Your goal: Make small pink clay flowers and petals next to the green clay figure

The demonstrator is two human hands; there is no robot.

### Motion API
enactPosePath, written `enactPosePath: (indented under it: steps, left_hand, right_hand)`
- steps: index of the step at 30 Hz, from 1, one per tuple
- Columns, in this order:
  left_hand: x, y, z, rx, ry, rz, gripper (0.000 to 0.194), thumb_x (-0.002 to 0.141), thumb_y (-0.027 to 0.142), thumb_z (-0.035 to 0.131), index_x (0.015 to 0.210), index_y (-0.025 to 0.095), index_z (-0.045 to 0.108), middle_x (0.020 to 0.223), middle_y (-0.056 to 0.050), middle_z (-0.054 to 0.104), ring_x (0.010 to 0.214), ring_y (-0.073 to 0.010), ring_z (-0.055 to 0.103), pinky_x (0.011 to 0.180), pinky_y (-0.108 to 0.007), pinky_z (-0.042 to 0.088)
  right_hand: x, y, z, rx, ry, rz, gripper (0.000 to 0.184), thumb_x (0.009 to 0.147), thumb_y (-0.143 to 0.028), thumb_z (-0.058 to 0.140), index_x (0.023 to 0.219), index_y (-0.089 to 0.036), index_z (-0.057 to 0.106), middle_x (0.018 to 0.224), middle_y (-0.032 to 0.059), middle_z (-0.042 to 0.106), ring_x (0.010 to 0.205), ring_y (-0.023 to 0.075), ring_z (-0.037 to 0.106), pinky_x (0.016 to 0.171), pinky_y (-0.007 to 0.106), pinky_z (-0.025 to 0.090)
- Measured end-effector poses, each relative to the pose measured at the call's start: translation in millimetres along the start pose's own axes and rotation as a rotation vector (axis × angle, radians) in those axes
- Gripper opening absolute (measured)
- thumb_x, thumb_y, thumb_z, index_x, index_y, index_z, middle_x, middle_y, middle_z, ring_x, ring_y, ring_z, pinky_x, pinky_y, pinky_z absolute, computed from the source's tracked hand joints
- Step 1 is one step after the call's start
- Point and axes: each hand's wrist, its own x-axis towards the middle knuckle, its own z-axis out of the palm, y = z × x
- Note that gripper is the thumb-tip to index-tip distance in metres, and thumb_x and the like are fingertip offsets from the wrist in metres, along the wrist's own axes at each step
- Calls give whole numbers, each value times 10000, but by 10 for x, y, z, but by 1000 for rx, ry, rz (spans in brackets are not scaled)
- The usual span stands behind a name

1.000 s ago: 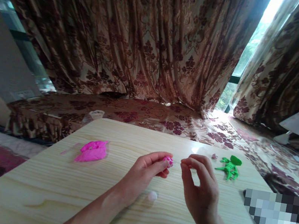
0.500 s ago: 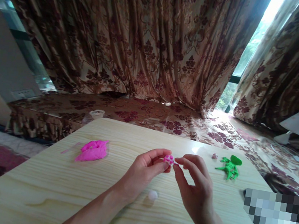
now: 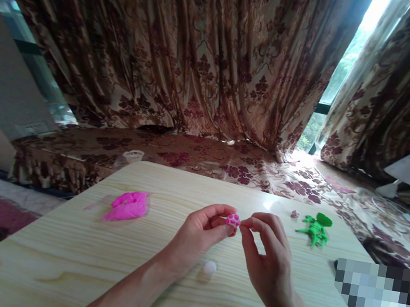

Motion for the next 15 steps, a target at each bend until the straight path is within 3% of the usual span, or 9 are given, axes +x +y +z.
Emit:
enactPosePath:
  steps: [9,15]
  left_hand:
    - [21,26,-37,-122,39,-13,346,711,252,664,1037,164,590,934,-58,640,809,-144,605,852,-330,446]
    - [5,43,-18,-178,28,-15,318,705,250,667,1001,152,607,937,-71,643,821,-154,602,867,-354,447]
  right_hand:
    - [57,-10,-72,115,242,79,102,800,-112,525,842,-192,574,826,44,545,782,170,536,635,313,454]
    - [51,10,-34,61,124,85,128,816,-133,518,887,-195,604,860,52,559,816,173,545,668,320,465]
